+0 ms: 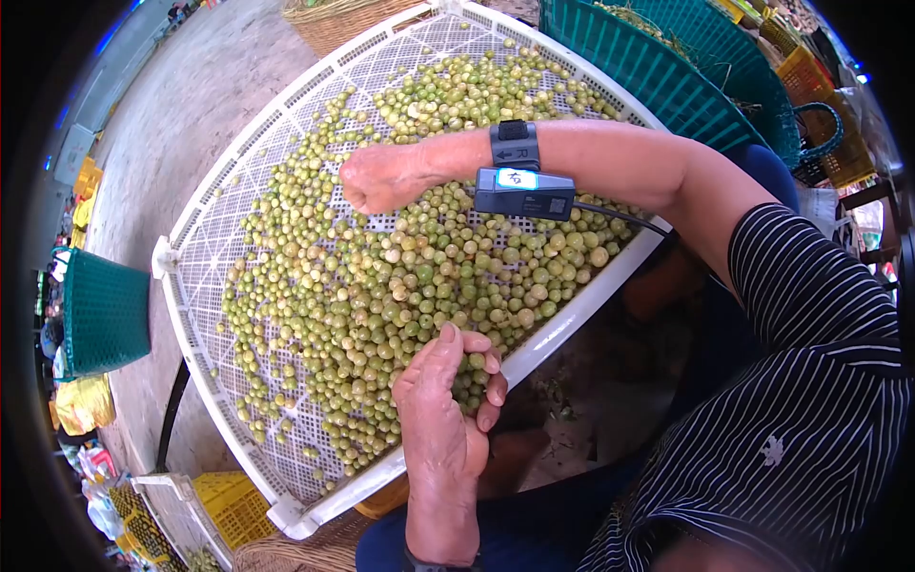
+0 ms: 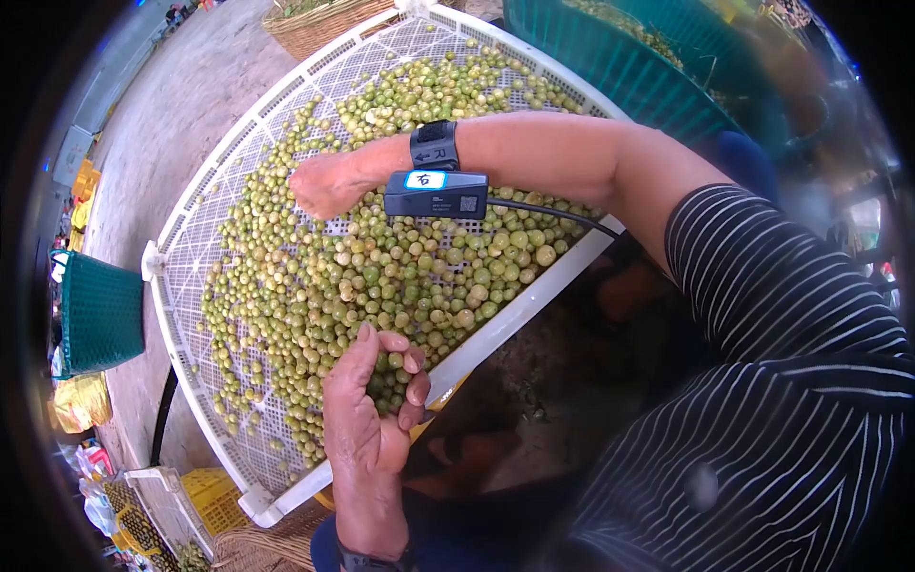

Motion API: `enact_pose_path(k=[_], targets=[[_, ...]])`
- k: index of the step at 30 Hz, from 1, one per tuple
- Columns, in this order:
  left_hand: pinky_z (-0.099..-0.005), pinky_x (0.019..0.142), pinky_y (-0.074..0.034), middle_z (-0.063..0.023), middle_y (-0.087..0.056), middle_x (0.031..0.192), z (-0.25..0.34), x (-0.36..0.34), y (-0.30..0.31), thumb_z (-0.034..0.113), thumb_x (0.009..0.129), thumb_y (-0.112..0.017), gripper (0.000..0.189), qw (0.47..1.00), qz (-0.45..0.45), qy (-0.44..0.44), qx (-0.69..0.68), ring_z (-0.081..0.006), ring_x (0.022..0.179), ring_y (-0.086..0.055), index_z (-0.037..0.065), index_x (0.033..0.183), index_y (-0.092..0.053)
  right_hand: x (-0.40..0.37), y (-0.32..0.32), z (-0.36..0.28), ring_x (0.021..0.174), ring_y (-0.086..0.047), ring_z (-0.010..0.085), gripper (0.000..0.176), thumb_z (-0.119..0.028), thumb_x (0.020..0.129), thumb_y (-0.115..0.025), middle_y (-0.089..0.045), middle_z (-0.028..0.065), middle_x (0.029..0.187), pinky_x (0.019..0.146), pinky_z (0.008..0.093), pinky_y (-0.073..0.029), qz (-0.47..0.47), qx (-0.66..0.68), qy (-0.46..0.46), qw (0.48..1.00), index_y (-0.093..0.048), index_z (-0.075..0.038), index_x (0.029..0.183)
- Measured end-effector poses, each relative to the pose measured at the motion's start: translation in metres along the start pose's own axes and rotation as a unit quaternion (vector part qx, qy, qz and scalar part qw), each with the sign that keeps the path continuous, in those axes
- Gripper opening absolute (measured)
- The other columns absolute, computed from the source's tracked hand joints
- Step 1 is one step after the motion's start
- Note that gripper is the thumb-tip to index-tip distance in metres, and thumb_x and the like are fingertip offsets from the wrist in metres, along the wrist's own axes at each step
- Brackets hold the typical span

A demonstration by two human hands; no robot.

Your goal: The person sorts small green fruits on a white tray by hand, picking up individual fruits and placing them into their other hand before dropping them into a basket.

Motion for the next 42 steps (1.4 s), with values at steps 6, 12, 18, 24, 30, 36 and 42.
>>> enact_pose_path(k=[6,12,18,24,30,36,42], targets=[[-0.0201,0.035,-0.026,-0.0091,-0.053,0.066,-0.001,0.001,0.002,0.029,0.090,-0.052,0.031,1.000,0.015,-0.004,0.014,-0.0165,0.047,-0.049,0.000,0.080,-0.057,-0.005,0.003,-0.025,0.041,-0.032,0.0128,0.023,0.005,0.064,-0.046,-0.036,0.0022,0.044,0.042,0.0331,-0.031,-0.013,0.046,0.000,0.999,-0.041,-0.007,0.045],[-0.0210,0.033,-0.026,-0.0082,-0.052,0.068,0.002,0.002,0.003,0.031,0.092,-0.048,0.028,1.000,0.005,0.003,0.018,-0.0167,0.048,-0.048,0.005,0.080,-0.053,-0.008,0.004,-0.029,0.043,-0.041,0.0171,0.020,0.005,0.064,-0.048,-0.042,0.0074,0.046,0.043,0.0373,-0.036,-0.029,-0.002,-0.054,0.998,-0.046,-0.003,0.046],[-0.0207,0.033,-0.027,-0.0077,-0.051,0.069,-0.001,0.010,0.009,0.032,0.093,-0.046,0.029,1.000,0.017,0.004,0.026,-0.0165,0.048,-0.047,0.006,0.080,-0.052,-0.002,-0.021,-0.026,0.046,-0.048,0.0200,0.015,0.005,0.063,-0.049,-0.051,0.0118,0.053,0.047,0.0402,-0.041,-0.043,-0.022,-0.022,0.999,-0.050,-0.002,0.050],[-0.0212,0.035,-0.029,-0.0079,-0.053,0.067,0.005,0.013,0.017,0.030,0.091,-0.049,0.030,0.998,0.040,-0.027,-0.027,-0.0160,0.048,-0.048,0.002,0.081,-0.055,-0.015,-0.003,-0.005,0.051,-0.057,0.0148,0.009,0.007,0.068,-0.050,-0.058,0.0107,0.060,0.043,0.0298,-0.044,-0.122,0.207,-0.057,0.969,-0.057,0.002,0.068],[-0.0217,0.036,-0.030,-0.0092,-0.052,0.070,0.008,0.017,0.022,0.031,0.092,-0.047,0.029,0.998,0.042,-0.035,-0.044,-0.0168,0.051,-0.048,0.003,0.085,-0.053,-0.042,0.027,-0.024,0.056,-0.062,0.0135,0.015,0.006,0.070,-0.053,-0.060,0.0105,0.069,0.045,0.0233,-0.050,-0.074,0.455,-0.072,0.884,-0.060,0.007,0.084],[-0.0221,0.036,-0.030,-0.0089,-0.053,0.069,0.004,0.021,0.024,0.030,0.092,-0.047,0.029,0.997,0.057,-0.034,-0.030,-0.0171,0.050,-0.048,0.003,0.084,-0.053,-0.045,0.014,-0.009,0.057,-0.060,0.0136,0.016,0.006,0.071,-0.052,-0.061,0.0128,0.072,0.042,0.0247,-0.047,-0.056,0.368,-0.076,0.925,-0.061,0.008,0.084],[-0.0226,0.035,-0.029,-0.0074,-0.053,0.068,-0.005,0.024,0.023,0.031,0.092,-0.047,0.030,0.997,0.076,-0.011,-0.012,-0.0174,0.047,-0.047,0.004,0.082,-0.054,-0.049,0.006,-0.028,0.053,-0.057,0.0113,0.011,0.004,0.068,-0.053,-0.060,0.0062,0.064,0.040,0.0244,-0.042,-0.073,0.296,-0.086,0.948,-0.063,0.000,0.070]])
Point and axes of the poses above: each hand's wrist, its own x-axis towards the middle knuckle, its own y-axis out of the back of the hand, z = x × y, the point moved 1 cm from there along x, towards the middle knuckle
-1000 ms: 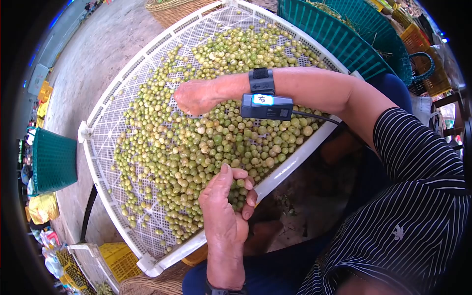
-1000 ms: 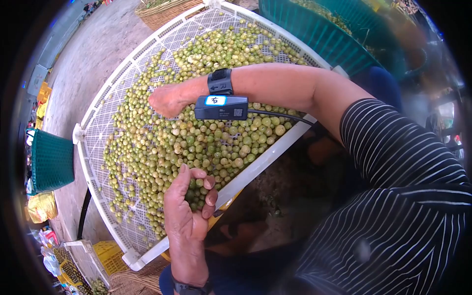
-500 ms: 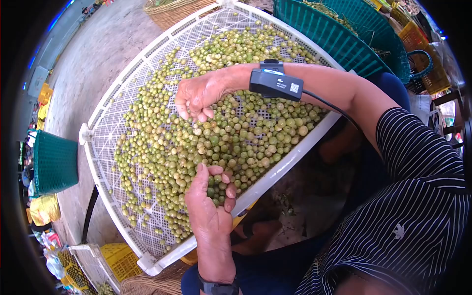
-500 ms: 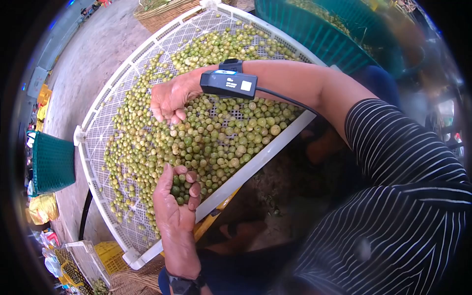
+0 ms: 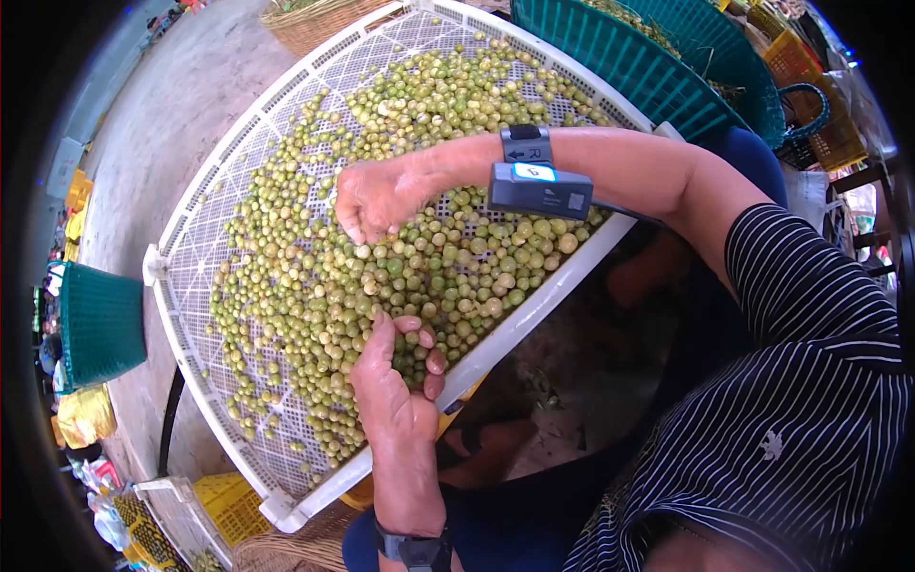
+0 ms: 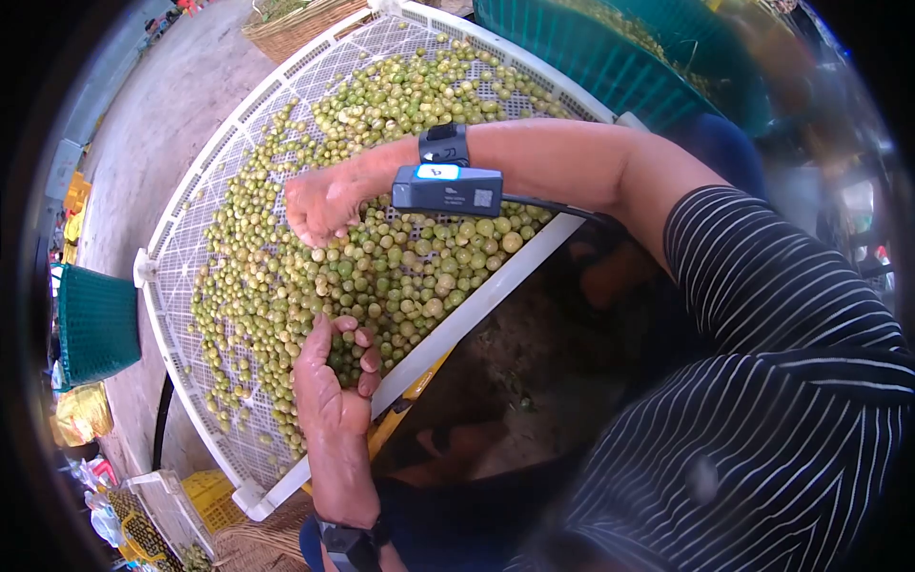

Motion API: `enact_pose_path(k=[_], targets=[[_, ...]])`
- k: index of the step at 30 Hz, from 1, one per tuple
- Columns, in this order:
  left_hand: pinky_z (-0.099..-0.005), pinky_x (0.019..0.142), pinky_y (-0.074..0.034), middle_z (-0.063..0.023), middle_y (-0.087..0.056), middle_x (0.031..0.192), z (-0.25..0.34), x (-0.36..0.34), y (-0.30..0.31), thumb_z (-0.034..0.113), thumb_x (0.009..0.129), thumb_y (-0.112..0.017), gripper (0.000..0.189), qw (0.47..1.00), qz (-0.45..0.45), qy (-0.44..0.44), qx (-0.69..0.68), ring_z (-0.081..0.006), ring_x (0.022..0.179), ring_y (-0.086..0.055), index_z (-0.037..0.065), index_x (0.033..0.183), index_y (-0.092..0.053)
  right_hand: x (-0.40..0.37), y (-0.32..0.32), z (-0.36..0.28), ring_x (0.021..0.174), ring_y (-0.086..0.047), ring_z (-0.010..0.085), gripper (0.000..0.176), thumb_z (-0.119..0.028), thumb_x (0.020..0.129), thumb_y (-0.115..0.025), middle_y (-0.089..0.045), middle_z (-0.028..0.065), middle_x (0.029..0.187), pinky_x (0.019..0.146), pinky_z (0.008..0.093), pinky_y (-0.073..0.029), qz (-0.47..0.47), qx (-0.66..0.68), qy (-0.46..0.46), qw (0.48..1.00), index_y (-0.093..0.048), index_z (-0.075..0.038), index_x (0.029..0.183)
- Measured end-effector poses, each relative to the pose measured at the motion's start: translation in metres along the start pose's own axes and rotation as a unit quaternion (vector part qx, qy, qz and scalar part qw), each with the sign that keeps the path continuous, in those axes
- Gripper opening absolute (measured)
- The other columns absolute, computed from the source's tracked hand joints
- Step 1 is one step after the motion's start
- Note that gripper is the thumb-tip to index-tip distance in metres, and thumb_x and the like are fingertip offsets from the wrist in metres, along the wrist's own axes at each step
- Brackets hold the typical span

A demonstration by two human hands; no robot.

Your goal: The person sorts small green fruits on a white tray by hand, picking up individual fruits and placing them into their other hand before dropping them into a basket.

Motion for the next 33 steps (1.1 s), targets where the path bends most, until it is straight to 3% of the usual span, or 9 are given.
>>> enact_pose_path(k=[3,7,10,14,21,25,27,29,33], targets=[[-0.0224,0.036,-0.029,-0.0074,-0.053,0.068,-0.001,0.001,0.000,0.032,0.092,-0.046,0.030,1.000,-0.002,0.006,0.004,-0.0175,0.048,-0.048,0.004,0.082,-0.054,0.003,-0.016,-0.001,0.049,-0.055,0.0173,0.010,0.001,0.062,-0.054,-0.059,0.0096,0.055,0.047,0.0360,-0.043,-0.001,-0.152,0.171,0.973,-0.060,-0.003,0.056],[-0.0229,0.036,-0.030,-0.0082,-0.054,0.069,-0.002,0.006,0.002,0.034,0.093,-0.044,0.032,1.000,0.002,0.009,-0.015,-0.0180,0.049,-0.049,0.005,0.083,-0.053,-0.006,-0.033,-0.010,0.050,-0.055,0.0318,0.009,-0.001,0.062,-0.054,-0.059,0.0152,0.056,0.049,0.0404,-0.043,0.045,-0.302,0.178,0.936,-0.060,-0.002,0.057],[-0.0239,0.037,-0.032,-0.0098,-0.056,0.071,0.000,0.010,0.004,0.036,0.094,-0.039,0.036,0.999,0.001,0.006,-0.032,-0.0189,0.052,-0.050,0.004,0.085,-0.052,-0.006,-0.038,-0.007,0.048,-0.053,0.0266,0.008,0.000,0.063,-0.052,-0.054,0.0128,0.051,0.045,0.0372,-0.040,0.074,-0.351,0.191,0.914,-0.057,-0.002,0.056],[-0.0252,0.041,-0.034,-0.0126,-0.057,0.076,0.004,0.012,0.005,0.038,0.096,-0.032,0.041,0.999,-0.017,-0.018,-0.032,-0.0205,0.056,-0.053,0.002,0.090,-0.051,-0.003,-0.019,-0.016,0.047,-0.051,0.0195,0.009,0.000,0.064,-0.052,-0.049,0.0105,0.050,0.042,0.0329,-0.036,-0.008,-0.179,0.127,0.976,-0.051,-0.001,0.055],[-0.0245,0.035,-0.033,-0.0155,-0.056,0.083,0.007,0.023,0.007,0.038,0.097,-0.028,0.046,0.985,-0.135,-0.051,-0.097,-0.0237,0.059,-0.053,-0.002,0.100,-0.051,-0.032,-0.035,-0.075,0.043,-0.037,0.0132,0.014,0.003,0.064,-0.048,-0.038,0.0038,0.046,0.043,0.0305,-0.032,-0.031,0.007,0.329,0.944,-0.044,0.000,0.051],[-0.0242,0.034,-0.032,-0.0170,-0.055,0.082,0.007,0.022,0.009,0.040,0.097,-0.028,0.049,0.982,-0.136,-0.018,-0.127,-0.0240,0.056,-0.051,-0.003,0.101,-0.051,-0.022,0.029,-0.037,0.043,-0.028,0.0104,0.018,0.005,0.064,-0.042,-0.028,0.0024,0.047,0.043,0.0281,-0.030,0.132,-0.156,0.086,0.975,-0.036,-0.005,0.050],[-0.0236,0.034,-0.032,-0.0186,-0.054,0.082,0.007,0.022,0.009,0.042,0.096,-0.028,0.050,0.983,-0.136,-0.037,-0.119,-0.0239,0.055,-0.049,-0.003,0.102,-0.050,-0.011,0.063,0.013,0.051,-0.045,0.0138,0.014,0.001,0.069,-0.043,-0.048,0.0054,0.057,0.049,0.0312,-0.040,0.222,-0.345,-0.050,0.910,-0.054,-0.005,0.063],[-0.0234,0.033,-0.031,-0.0188,-0.054,0.082,0.009,0.018,0.006,0.043,0.096,-0.029,0.051,0.984,-0.126,-0.031,-0.123,-0.0236,0.055,-0.049,-0.003,0.102,-0.050,-0.016,0.092,0.060,0.070,-0.060,0.0217,0.020,-0.009,0.076,-0.049,-0.063,0.0117,0.079,0.062,0.0373,-0.049,0.310,-0.435,-0.060,0.843,-0.064,-0.003,0.088],[-0.0228,0.033,-0.031,-0.0186,-0.053,0.082,0.012,0.015,0.002,0.044,0.095,-0.029,0.051,0.988,-0.100,-0.024,-0.116,-0.0231,0.055,-0.049,-0.002,0.100,-0.050,-0.031,0.090,0.116,0.096,-0.058,0.0288,0.035,-0.027,0.079,-0.057,-0.061,0.0173,0.103,0.080,0.0426,-0.048,0.314,-0.328,-0.026,0.890,-0.063,-0.004,0.105]])
Point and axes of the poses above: each hand's wrist, its own x-axis towards the middle knuckle, its own y-axis out of the back of the hand, z = x × y, the point moved 1 cm from there along x, towards the middle knuckle
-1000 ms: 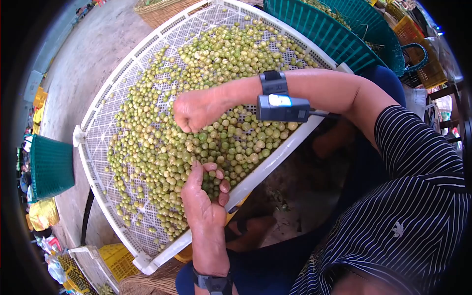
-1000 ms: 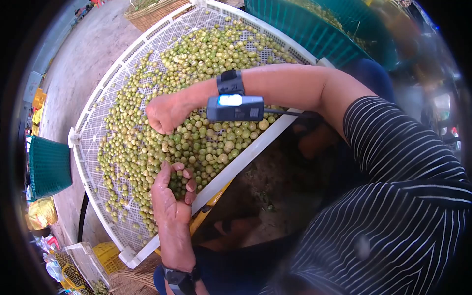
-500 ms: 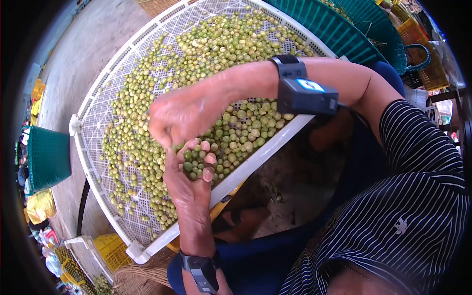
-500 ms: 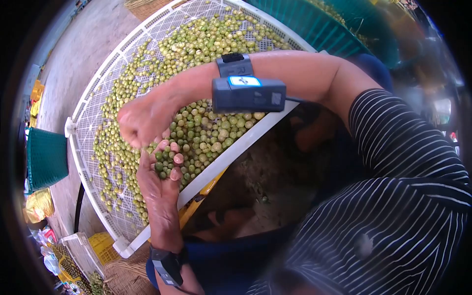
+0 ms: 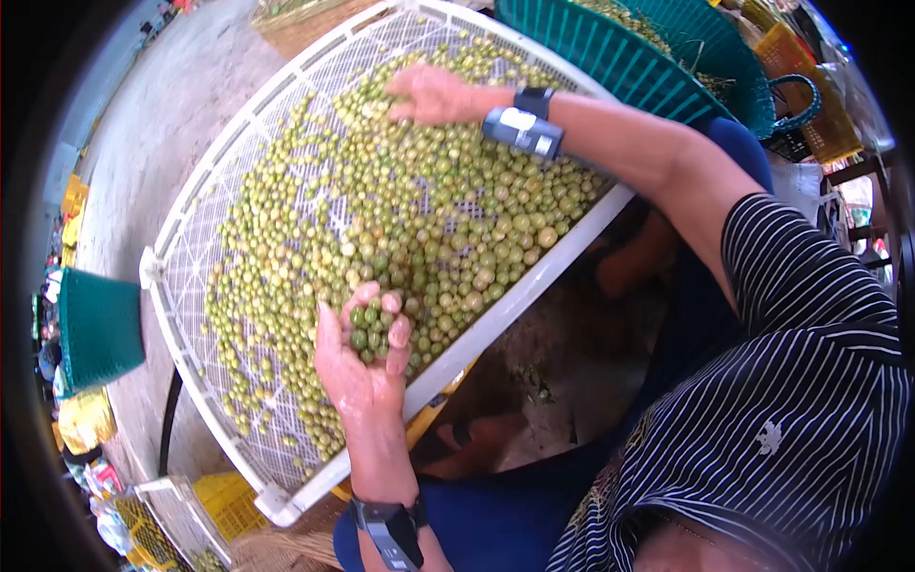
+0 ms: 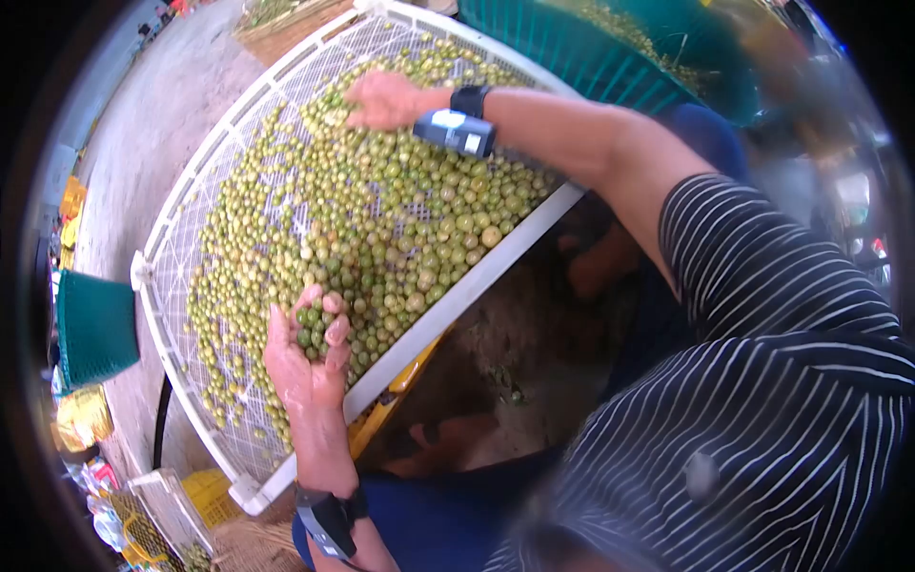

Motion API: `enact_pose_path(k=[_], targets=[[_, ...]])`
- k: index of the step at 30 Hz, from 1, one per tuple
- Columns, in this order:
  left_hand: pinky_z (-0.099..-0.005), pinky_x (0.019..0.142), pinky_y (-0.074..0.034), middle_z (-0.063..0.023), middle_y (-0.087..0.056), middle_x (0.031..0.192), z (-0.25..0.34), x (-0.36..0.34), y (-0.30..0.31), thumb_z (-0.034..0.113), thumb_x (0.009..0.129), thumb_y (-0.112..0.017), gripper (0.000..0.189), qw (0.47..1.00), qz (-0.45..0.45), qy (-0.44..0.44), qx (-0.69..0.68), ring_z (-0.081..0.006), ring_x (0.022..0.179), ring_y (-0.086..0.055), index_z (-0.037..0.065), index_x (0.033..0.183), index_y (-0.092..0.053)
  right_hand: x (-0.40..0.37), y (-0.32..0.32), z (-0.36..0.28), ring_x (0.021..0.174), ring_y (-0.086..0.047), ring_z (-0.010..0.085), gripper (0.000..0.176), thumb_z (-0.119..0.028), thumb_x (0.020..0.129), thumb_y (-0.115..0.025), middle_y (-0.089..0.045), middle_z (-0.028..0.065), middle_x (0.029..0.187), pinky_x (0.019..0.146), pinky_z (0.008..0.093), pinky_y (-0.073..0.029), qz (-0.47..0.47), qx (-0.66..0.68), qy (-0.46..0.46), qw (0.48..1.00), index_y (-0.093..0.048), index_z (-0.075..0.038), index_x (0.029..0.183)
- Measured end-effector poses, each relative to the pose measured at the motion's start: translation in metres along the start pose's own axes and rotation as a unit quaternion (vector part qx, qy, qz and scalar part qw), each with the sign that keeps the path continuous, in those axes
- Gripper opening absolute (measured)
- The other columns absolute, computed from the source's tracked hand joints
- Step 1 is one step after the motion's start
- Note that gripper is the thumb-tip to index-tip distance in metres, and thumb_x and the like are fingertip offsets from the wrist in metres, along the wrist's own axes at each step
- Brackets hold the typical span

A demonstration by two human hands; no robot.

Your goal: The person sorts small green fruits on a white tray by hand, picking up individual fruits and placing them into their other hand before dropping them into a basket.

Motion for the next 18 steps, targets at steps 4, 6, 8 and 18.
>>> enact_pose_path(k=[4,6,8,18], targets=[[-0.0229,0.034,-0.030,-0.0164,-0.052,0.079,0.001,-0.003,-0.008,0.044,0.095,-0.033,0.047,0.999,0.032,-0.012,0.017,-0.0212,0.053,-0.047,0.000,0.097,-0.050,-0.019,-0.030,-0.061,0.086,-0.052,0.0208,0.027,-0.029,0.079,-0.059,-0.055,0.0083,0.084,0.077,0.0369,-0.046,0.100,0.107,0.150,0.978,-0.063,-0.012,0.099],[-0.0229,0.034,-0.030,-0.0159,-0.052,0.079,0.004,-0.003,-0.007,0.044,0.095,-0.033,0.047,0.999,0.023,-0.018,0.028,-0.0207,0.053,-0.047,0.000,0.096,-0.050,-0.028,-0.036,-0.109,0.084,-0.046,0.0205,0.027,-0.031,0.077,-0.060,-0.049,0.0066,0.086,0.074,0.0374,-0.042,0.039,0.086,0.207,0.974,-0.060,-0.006,0.088],[-0.0231,0.033,-0.029,-0.0141,-0.052,0.078,0.008,-0.003,-0.002,0.044,0.094,-0.035,0.044,0.999,0.006,-0.026,0.028,-0.0194,0.053,-0.046,0.002,0.094,-0.050,-0.040,-0.048,-0.150,0.086,-0.045,0.0218,0.027,-0.030,0.074,-0.062,-0.047,0.0082,0.090,0.073,0.0377,-0.040,0.026,0.101,0.217,0.971,-0.060,-0.007,0.086],[-0.0207,0.032,-0.025,-0.0071,-0.050,0.074,0.033,-0.018,0.001,0.035,0.094,-0.043,0.029,0.993,0.069,-0.088,0.047,-0.0152,0.052,-0.044,0.008,0.093,-0.051,-0.115,-0.001,-0.200,0.095,-0.049,0.0255,0.020,-0.024,0.067,-0.063,-0.051,0.0094,0.093,0.075,0.0441,-0.042,-0.019,0.149,0.291,0.945,-0.060,-0.009,0.079]])
Point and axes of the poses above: each hand's wrist, its own x-axis towards the middle knuckle, its own y-axis out of the back of the hand, z = x × y, the point moved 1 cm from there along x, towards the middle knuckle
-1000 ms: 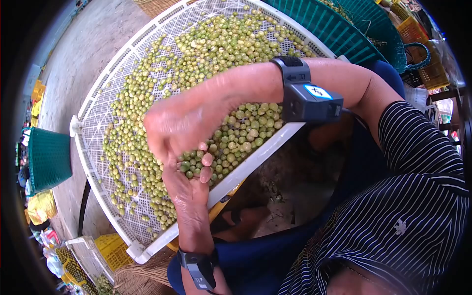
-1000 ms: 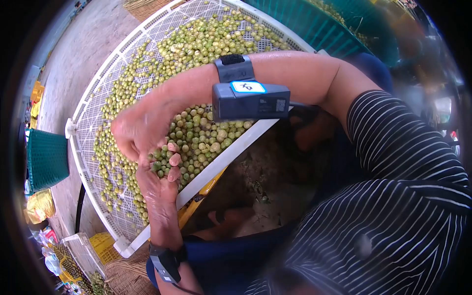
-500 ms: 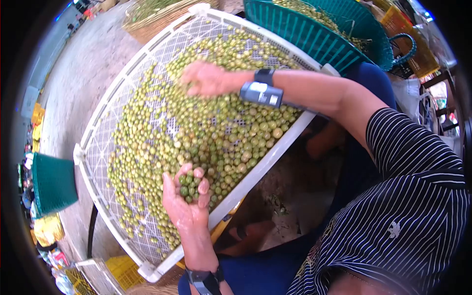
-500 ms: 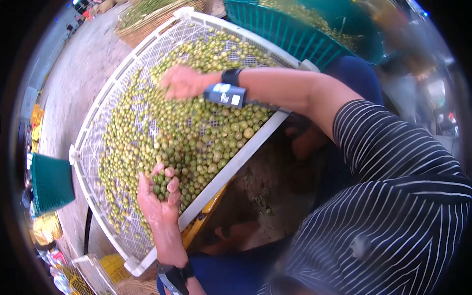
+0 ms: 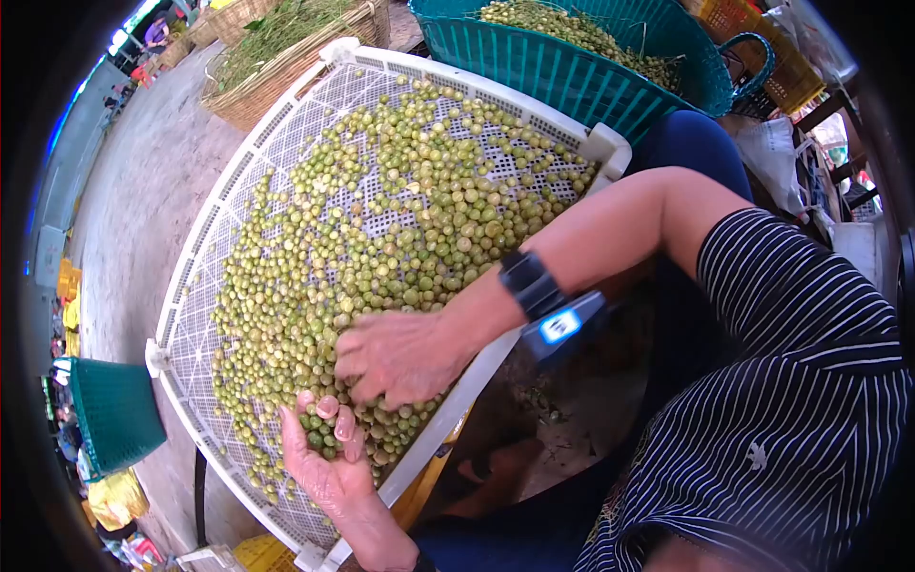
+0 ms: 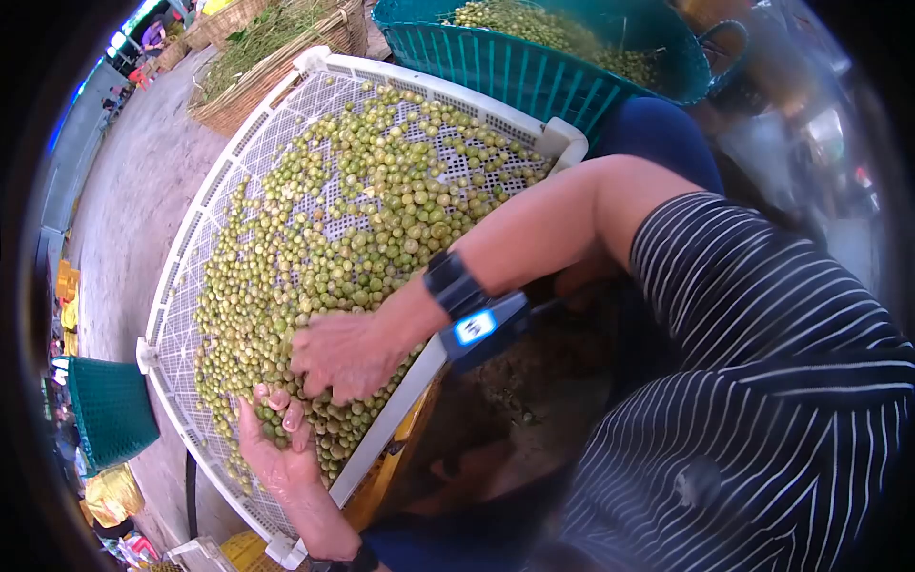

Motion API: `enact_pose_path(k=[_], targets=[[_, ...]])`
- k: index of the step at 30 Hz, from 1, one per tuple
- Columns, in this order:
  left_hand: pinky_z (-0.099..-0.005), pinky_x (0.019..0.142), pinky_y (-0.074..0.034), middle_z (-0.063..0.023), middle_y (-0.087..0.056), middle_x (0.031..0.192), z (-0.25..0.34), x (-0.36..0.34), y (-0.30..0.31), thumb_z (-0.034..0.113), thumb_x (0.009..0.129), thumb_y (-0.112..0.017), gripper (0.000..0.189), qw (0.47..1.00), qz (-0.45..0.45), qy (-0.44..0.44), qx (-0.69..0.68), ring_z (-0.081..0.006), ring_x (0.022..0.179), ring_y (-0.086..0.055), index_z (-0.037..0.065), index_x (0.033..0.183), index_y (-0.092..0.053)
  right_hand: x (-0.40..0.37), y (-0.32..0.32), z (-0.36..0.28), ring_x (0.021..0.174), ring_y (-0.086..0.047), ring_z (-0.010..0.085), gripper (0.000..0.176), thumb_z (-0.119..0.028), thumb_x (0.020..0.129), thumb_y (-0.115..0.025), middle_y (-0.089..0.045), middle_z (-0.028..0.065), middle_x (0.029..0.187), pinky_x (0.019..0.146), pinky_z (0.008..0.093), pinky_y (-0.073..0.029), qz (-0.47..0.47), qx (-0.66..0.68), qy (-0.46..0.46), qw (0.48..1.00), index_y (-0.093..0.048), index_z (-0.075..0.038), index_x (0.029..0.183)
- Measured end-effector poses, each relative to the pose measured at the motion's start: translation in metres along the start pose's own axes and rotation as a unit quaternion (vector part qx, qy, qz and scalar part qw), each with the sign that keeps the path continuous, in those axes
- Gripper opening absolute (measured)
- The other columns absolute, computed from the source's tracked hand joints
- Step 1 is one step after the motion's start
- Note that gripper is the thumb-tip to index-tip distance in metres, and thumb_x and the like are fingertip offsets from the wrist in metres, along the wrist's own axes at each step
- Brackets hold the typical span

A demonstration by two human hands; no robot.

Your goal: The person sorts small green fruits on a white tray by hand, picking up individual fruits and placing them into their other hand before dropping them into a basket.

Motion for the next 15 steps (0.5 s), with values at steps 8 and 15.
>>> enact_pose_path(k=[8,15], targets=[[-0.0223,0.035,-0.024,-0.0058,-0.047,0.070,-0.001,-0.004,-0.006,0.037,0.094,-0.044,0.030,0.998,0.051,0.008,0.022,-0.0175,0.054,-0.044,0.007,0.091,-0.051,-0.006,0.058,0.137,0.051,-0.051,0.0173,0.016,0.000,0.063,-0.044,-0.052,0.0068,0.058,0.042,0.0340,-0.046,-0.013,-0.101,-0.350,0.931,-0.057,-0.010,0.061],[-0.0219,0.035,-0.026,-0.0055,-0.047,0.074,0.002,-0.001,-0.001,0.034,0.096,-0.037,0.029,0.999,0.032,-0.004,0.030,-0.0162,0.059,-0.045,0.007,0.092,-0.047,-0.013,0.067,0.171,0.051,-0.055,0.0220,0.022,0.000,0.063,-0.044,-0.057,0.0114,0.060,0.045,0.0371,-0.047,0.014,-0.274,-0.354,0.894,-0.064,-0.007,0.070]])
Point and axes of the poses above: each hand's wrist, its own x-axis towards the middle knuckle, its own y-axis out of the back of the hand, z = x × y, the point moved 1 cm from there along x, towards the middle knuckle
